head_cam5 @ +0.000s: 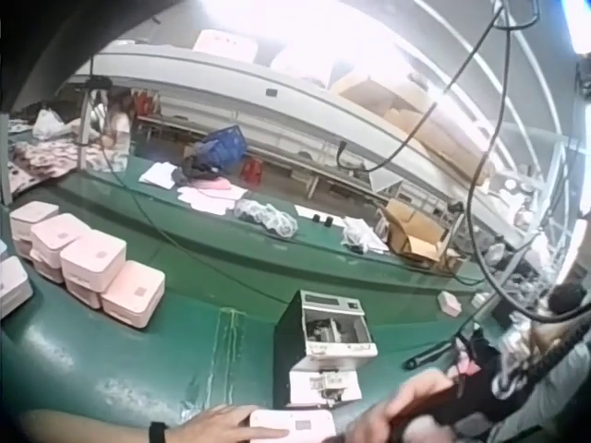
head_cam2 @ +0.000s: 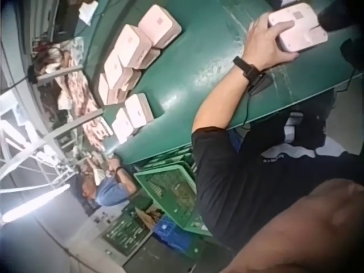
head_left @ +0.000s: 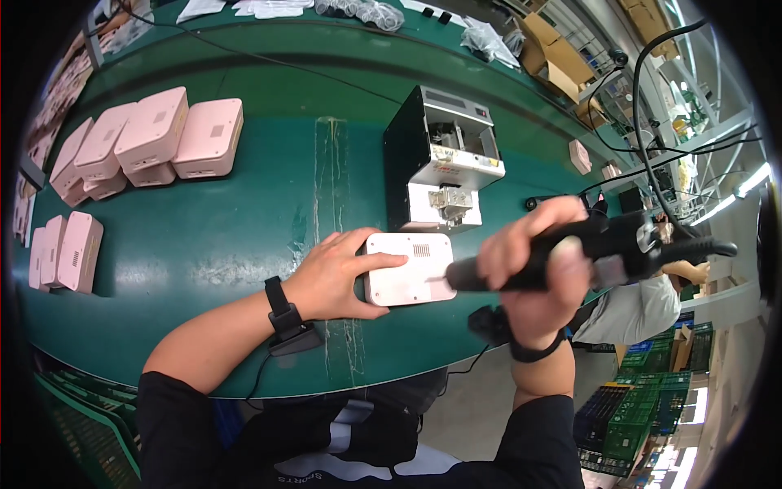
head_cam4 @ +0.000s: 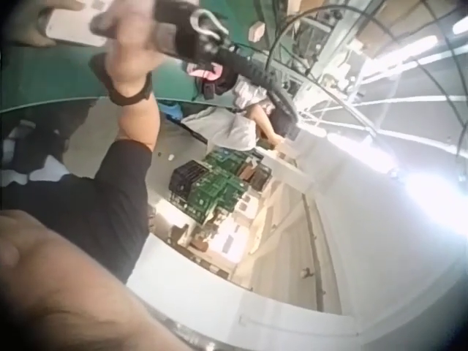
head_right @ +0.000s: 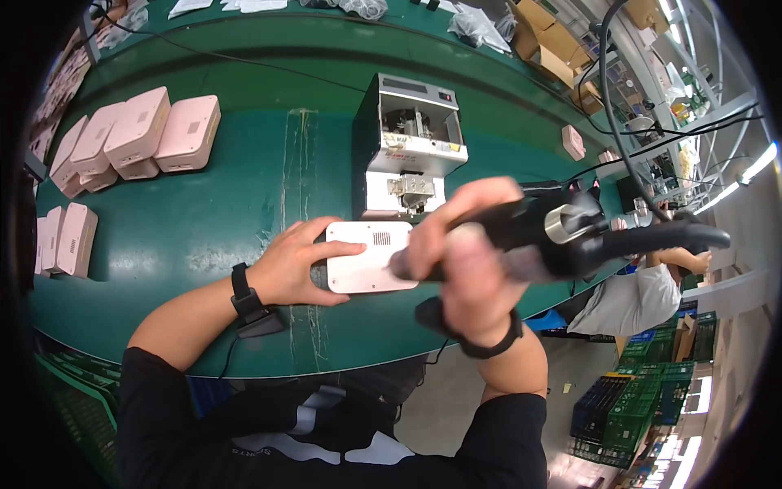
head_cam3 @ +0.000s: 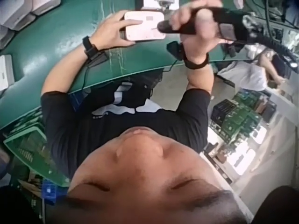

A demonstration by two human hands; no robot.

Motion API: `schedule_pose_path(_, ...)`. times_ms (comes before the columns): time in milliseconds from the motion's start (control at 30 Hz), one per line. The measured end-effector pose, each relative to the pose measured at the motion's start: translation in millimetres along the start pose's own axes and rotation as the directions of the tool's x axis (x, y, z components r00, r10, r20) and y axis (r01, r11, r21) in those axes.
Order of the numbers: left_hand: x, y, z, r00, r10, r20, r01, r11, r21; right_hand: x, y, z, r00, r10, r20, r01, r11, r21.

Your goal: The person picks up a pink device, places it on the table, and drives screws into its base using a power screwdriver. After finishing each device, the person sets it aside and repeats the process with another pink device.

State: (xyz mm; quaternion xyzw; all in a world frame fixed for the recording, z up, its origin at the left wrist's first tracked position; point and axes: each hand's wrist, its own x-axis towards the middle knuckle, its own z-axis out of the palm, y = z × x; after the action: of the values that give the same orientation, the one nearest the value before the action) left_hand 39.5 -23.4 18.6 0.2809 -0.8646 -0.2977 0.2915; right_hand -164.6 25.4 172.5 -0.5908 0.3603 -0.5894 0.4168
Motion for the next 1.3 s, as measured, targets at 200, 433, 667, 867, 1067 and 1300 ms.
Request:
schedule_pose_path(200, 1.9, 7.6, -5.1, 0.999, -0.019, 0.043, 0.018, 1.0, 0.024, 56.9, 6.2, -27.0, 0.954, -0.176, -0.243, 0.165, 0.984, -0.065)
schedule_pose_path(433, -3.8, 4.7, -3.6, 0.998, -0.044, 0.033, 0.043, 0.999, 0.028, 63.4, 23.8, -28.6, 0.962, -0.059, -0.268, 0.021, 0.99, -0.141)
schedule_pose_path(667, 2.1, -0.8, -2.0, 1.0, 0.021, -0.003, -0.021, 0.999, 0.031, 14.8, -10.4, 21.9, 0.999, 0.039, -0.012, -0.037, 0.988, 0.149)
schedule_pose_path(867, 1.7, -5.2, 2.4, 1.0, 0.001, -0.017, -0.001, 1.0, 0.001, 9.3, -1.4, 57.0, 0.976, 0.086, 0.198, -0.091, 0.996, 0.017)
schedule_pose_path(1067, 2.1, 18.2, -22.1, 0.993, -0.08, 0.086, 0.078, 0.997, 0.025, 15.1, 5.1, 59.7, 0.938, -0.057, 0.342, 0.105, 0.987, -0.123)
schedule_pose_path(1300, -3.8, 4.3, -8.4, 0.999, 0.034, -0.013, -0.035, 0.999, -0.042, 15.2, 17.1, 63.0, 0.838, -0.176, 0.517, 0.341, 0.908, -0.244)
